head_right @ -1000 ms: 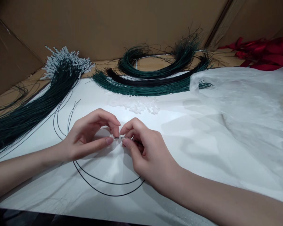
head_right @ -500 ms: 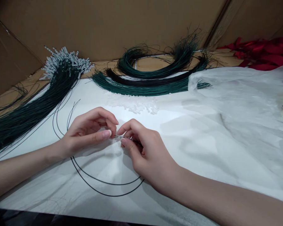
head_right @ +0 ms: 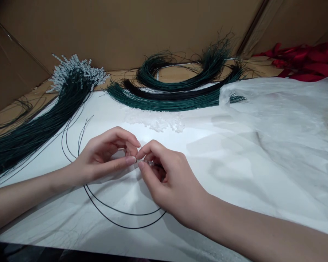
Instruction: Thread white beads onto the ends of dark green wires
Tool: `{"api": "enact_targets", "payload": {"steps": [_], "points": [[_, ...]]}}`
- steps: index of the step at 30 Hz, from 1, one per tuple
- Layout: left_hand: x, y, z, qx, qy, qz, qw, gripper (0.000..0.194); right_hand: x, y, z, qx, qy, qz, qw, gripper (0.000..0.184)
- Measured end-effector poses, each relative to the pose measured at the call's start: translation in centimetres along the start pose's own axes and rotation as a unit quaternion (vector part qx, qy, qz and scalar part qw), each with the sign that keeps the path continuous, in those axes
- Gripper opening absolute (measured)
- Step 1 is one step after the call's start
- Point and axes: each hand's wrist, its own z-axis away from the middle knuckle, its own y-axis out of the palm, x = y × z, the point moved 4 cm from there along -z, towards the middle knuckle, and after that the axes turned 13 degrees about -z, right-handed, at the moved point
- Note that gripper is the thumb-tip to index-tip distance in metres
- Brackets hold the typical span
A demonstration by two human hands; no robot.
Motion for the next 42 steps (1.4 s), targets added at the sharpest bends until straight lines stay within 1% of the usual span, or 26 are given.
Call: {"api": "enact_targets", "payload": {"steps": [4,8,14,19,21,26,28,31,33,36,38,42], "points": [[0.0,0.0,0.1,-0.011,0.025,-0.017,0.999,0.025,-0.1,0.0,0.0,-0.009,0.022,-0.004,1.0,0.005],[-0.1,0.0,0.1,-0.011,0.044,-0.025,0.999,0.026,-0.1,0.0,-0.1,-0.002,0.022,0.008,1.0,0.009],[-0.3,0.0,-0.1,-0.01,0.057,-0.035,0.998,0.025,-0.3,0.1,-0.2,0.007,0.023,0.0,1.0,0.008],[-0.1,-0.1,0.1,-0.023,0.053,-0.032,0.998,0.023,-0.3,-0.1,-0.1,-0.006,0.015,-0.001,1.0,0.008],[0.0,-0.2,0.1,-0.023,0.041,-0.02,0.999,0.021,-0.2,-0.2,-0.1,-0.008,0.011,-0.011,1.0,0.008],[0.2,-0.2,-0.2,-0.018,-0.036,0.04,0.998,0.009,0.1,-0.3,-0.3,-0.015,0.023,-0.062,0.998,0.009],[0.1,-0.2,-0.3,-0.001,-0.056,0.025,0.998,0.009,0.3,-0.3,-0.3,-0.016,0.029,-0.094,0.995,0.009],[0.1,-0.1,-0.4,0.035,-0.071,-0.038,0.996,0.021,0.4,-0.2,-0.3,-0.015,0.034,-0.132,0.991,0.011],[-0.1,-0.1,-0.5,0.051,-0.047,-0.083,0.994,0.029,0.4,-0.1,-0.3,-0.016,0.038,-0.147,0.988,0.011],[-0.8,0.1,-0.8,0.067,0.015,-0.133,0.989,0.035,0.3,0.0,-0.3,-0.021,0.038,-0.157,0.987,0.012],[-1.1,0.2,-0.9,0.069,0.04,-0.155,0.985,0.034,0.3,0.1,-0.3,-0.023,0.035,-0.15,0.988,0.013],[-1.3,0.8,-0.8,0.061,0.071,-0.215,0.972,0.033,0.2,0.3,-0.2,-0.034,0.034,-0.136,0.99,0.012]]}}
